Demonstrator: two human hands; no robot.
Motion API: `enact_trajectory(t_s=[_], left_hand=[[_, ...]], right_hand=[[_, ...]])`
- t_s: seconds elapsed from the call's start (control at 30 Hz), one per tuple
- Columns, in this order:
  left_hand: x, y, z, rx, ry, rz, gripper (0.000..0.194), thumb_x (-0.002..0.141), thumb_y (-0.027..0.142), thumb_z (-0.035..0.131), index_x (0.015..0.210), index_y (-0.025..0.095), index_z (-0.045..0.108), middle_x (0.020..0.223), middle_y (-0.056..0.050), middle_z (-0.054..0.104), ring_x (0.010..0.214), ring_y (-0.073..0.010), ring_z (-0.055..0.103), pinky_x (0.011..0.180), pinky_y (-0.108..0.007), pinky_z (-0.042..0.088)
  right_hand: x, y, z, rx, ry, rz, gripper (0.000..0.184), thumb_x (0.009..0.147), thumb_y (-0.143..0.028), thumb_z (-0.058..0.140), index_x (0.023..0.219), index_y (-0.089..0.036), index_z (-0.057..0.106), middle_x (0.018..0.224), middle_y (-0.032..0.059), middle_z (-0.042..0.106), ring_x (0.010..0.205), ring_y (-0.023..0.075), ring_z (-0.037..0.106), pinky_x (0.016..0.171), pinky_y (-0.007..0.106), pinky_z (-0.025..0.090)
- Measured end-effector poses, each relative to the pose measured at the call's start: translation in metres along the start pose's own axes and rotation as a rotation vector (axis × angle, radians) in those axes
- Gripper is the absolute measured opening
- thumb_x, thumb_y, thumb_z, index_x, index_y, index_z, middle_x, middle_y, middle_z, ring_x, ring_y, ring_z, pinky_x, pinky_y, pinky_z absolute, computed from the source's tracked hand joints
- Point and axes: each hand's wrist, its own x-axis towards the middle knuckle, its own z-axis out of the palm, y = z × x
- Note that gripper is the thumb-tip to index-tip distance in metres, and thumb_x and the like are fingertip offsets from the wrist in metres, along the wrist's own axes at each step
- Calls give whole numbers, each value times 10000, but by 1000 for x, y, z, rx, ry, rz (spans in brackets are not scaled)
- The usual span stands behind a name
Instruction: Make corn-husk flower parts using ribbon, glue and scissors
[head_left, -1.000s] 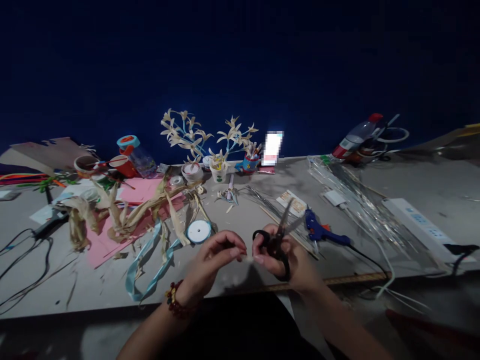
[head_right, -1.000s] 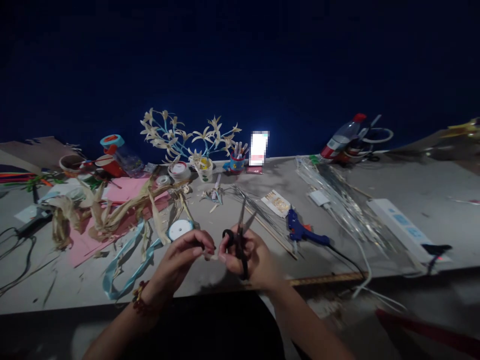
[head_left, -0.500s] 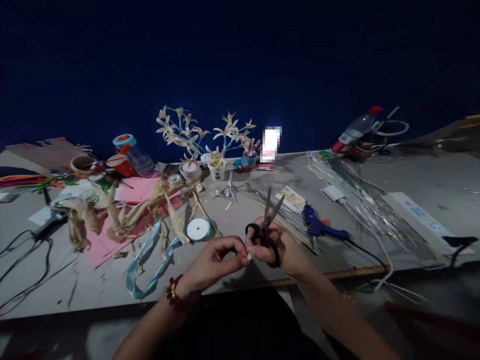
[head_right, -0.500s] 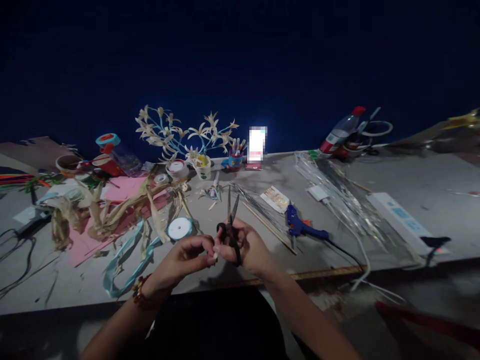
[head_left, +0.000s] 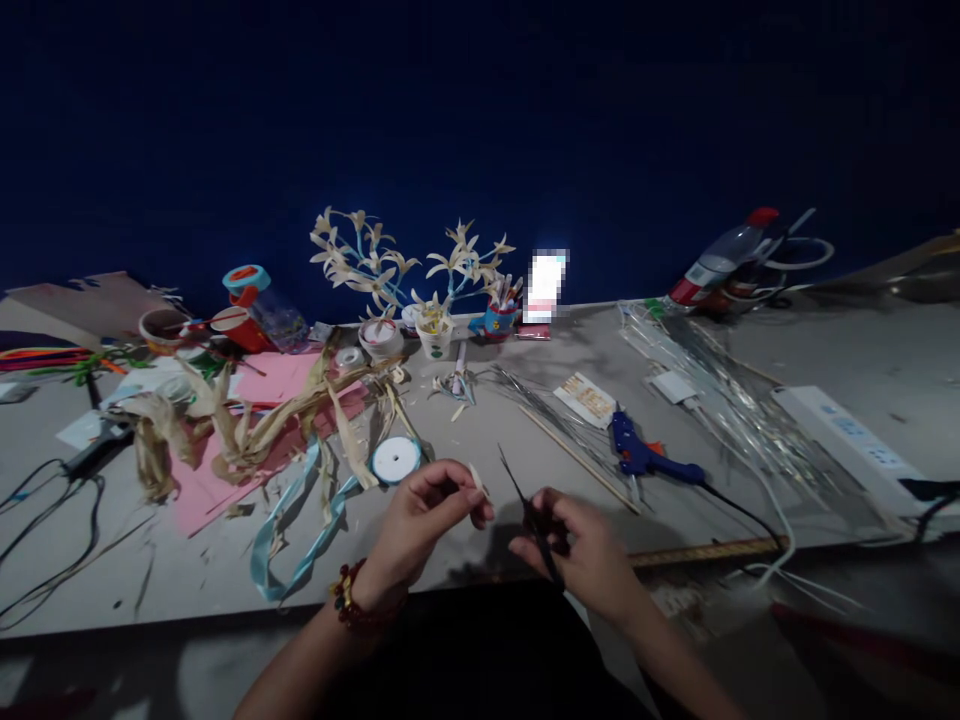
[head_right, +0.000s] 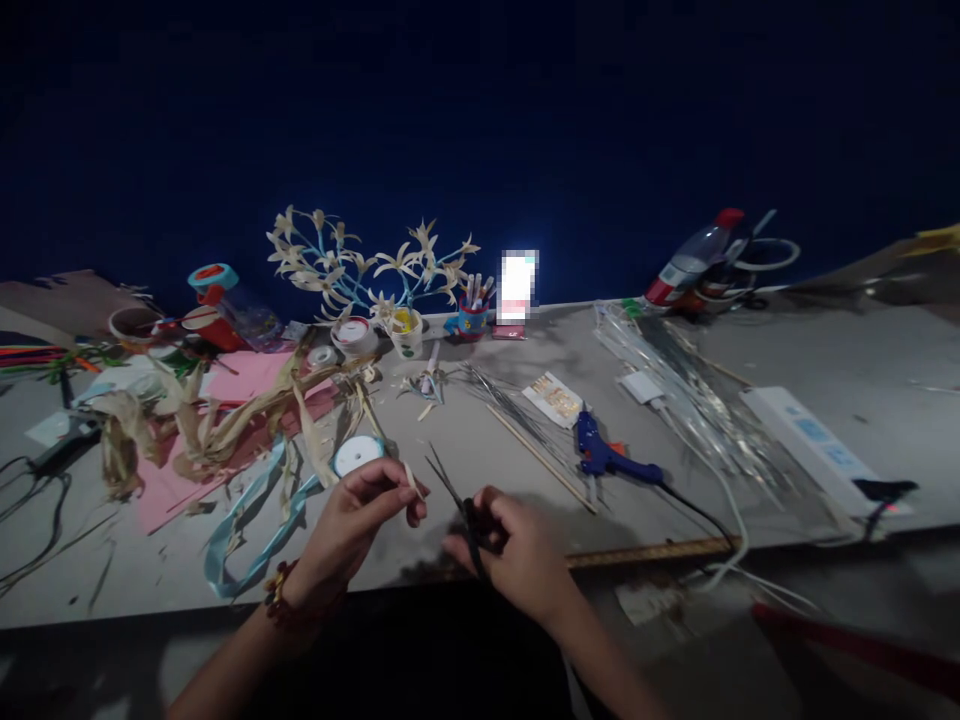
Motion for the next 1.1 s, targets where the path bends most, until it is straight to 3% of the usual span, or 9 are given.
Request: enact_trajectory(t_s=[0.13, 0.47, 1.1], left_hand=[[0, 0, 2, -8, 9, -2, 136, 849, 229, 765, 816, 145, 664, 699, -37, 746, 618, -118, 655, 645, -231, 525], [-3, -1, 2, -16, 22, 39, 141, 839, 241, 780, 824, 153, 671, 707, -23, 744, 636, -116, 673, 649, -219, 526], [-4, -1, 0, 9, 18, 80, 155, 820, 256, 795, 815, 162, 672, 735, -25, 739, 670, -138, 697, 668, -246, 556]], right_hand=[[-2, -1, -5, -188, 59, -94, 360, 748, -492, 747, 719, -222, 510, 576, -35, 560, 510, 136, 494, 501, 228, 376], [-2, -9, -2, -359, 47, -208, 413, 803, -533, 720, 658, -226, 485, 548, -37, 574, 504, 136, 521, 506, 226, 327], [-1, -13, -4, -435, 92, -252, 483, 868, -652, 612, 664, -221, 534, 526, -34, 565, 481, 135, 506, 500, 238, 304]])
